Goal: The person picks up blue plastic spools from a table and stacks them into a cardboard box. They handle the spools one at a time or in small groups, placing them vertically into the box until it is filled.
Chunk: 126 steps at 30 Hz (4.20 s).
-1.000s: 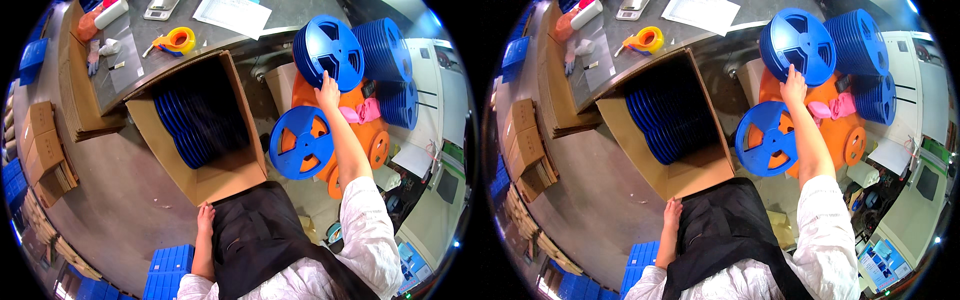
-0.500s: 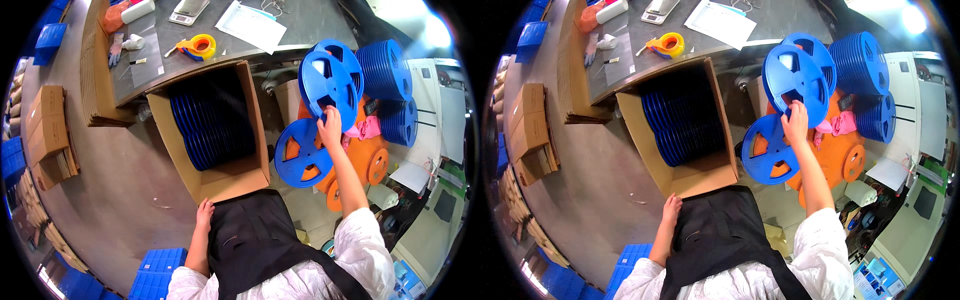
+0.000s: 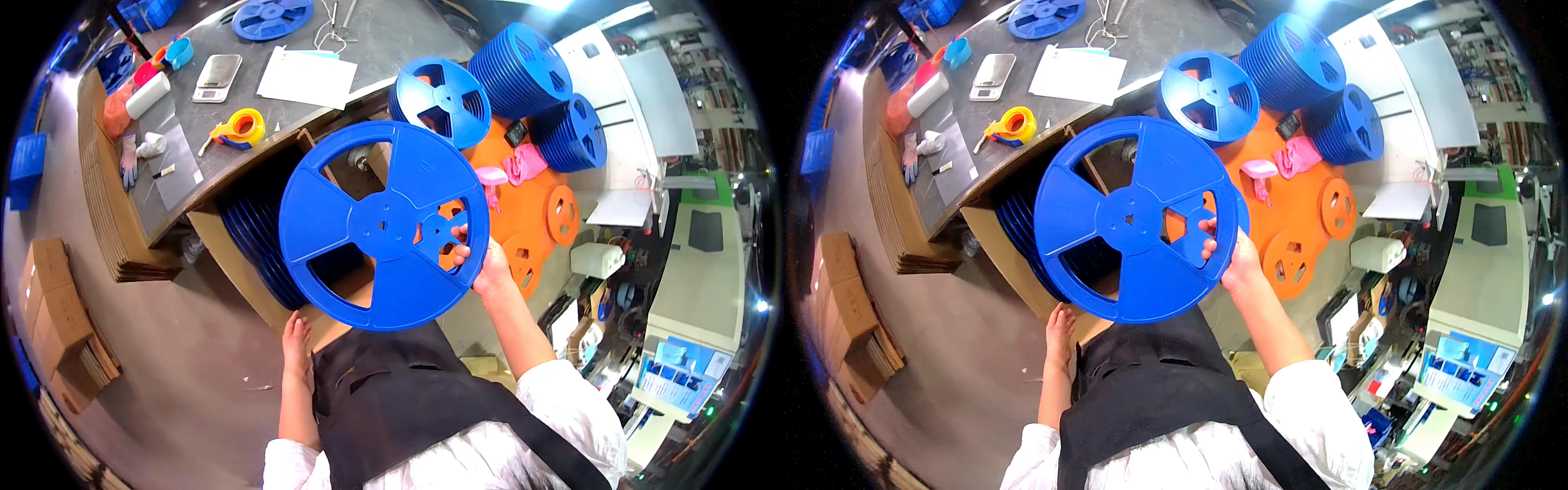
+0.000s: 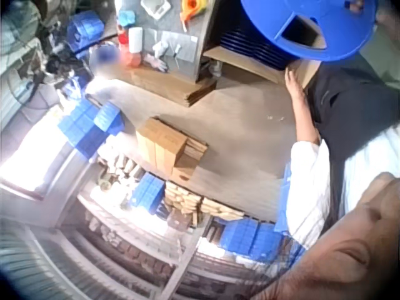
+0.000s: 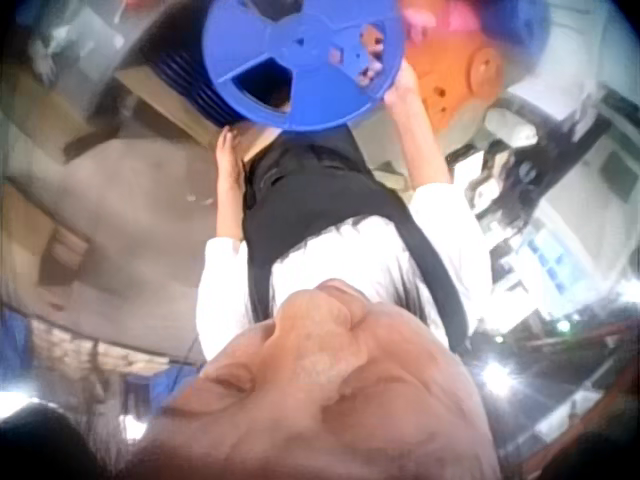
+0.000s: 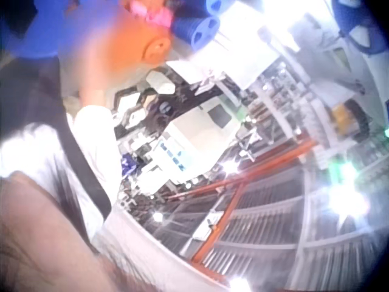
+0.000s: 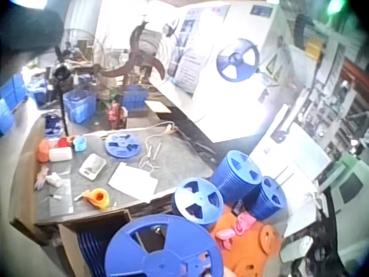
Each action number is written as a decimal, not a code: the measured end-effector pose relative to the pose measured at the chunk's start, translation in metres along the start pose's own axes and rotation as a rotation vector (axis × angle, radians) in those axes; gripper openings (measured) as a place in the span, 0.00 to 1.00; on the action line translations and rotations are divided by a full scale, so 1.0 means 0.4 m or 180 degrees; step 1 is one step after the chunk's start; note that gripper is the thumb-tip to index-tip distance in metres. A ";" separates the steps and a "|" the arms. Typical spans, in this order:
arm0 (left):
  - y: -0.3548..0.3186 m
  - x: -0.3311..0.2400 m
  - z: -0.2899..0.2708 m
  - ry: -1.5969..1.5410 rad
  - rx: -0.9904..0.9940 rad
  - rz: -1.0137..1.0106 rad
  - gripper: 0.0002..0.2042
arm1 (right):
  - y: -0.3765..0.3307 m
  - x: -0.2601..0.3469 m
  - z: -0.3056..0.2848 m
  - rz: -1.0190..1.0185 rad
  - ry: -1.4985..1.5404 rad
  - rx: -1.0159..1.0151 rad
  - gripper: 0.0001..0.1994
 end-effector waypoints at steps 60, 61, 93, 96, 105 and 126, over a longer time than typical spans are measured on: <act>-0.157 -0.344 0.206 -0.2673 0.2682 -0.0126 0.32 | -0.021 -0.221 -0.037 -0.1172 -0.2468 0.0458 0.24; -0.127 -0.326 0.168 -0.2606 0.2171 -0.0170 0.31 | -0.002 -0.254 -0.068 -0.1086 -0.2692 0.0496 0.24; 0.176 -0.338 -0.092 0.0281 -0.0967 0.1447 0.32 | 0.139 -0.434 -0.315 -0.1433 -0.5304 0.0653 0.33; 0.138 -0.176 -0.128 0.0249 -0.0820 0.1007 0.31 | 0.185 -0.471 -0.307 -0.1756 -0.5737 0.0774 0.40; 0.032 -0.022 0.115 0.0566 0.0154 -0.0038 0.27 | 0.274 -0.484 -0.249 -0.2324 -0.6179 0.0679 0.30; -0.416 -0.240 0.574 -0.0087 0.2681 -0.0151 0.24 | -0.403 -0.168 -0.200 -0.1068 0.1038 0.0598 0.17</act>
Point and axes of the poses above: each hand's wrist, its own y-axis towards the middle knuckle, its own z-axis out of the palm, x = y × z, the point moved 1 cm from there along y, towards the middle knuckle, and after that the axes turned 8 degrees about -z, right-handed, at the moved point
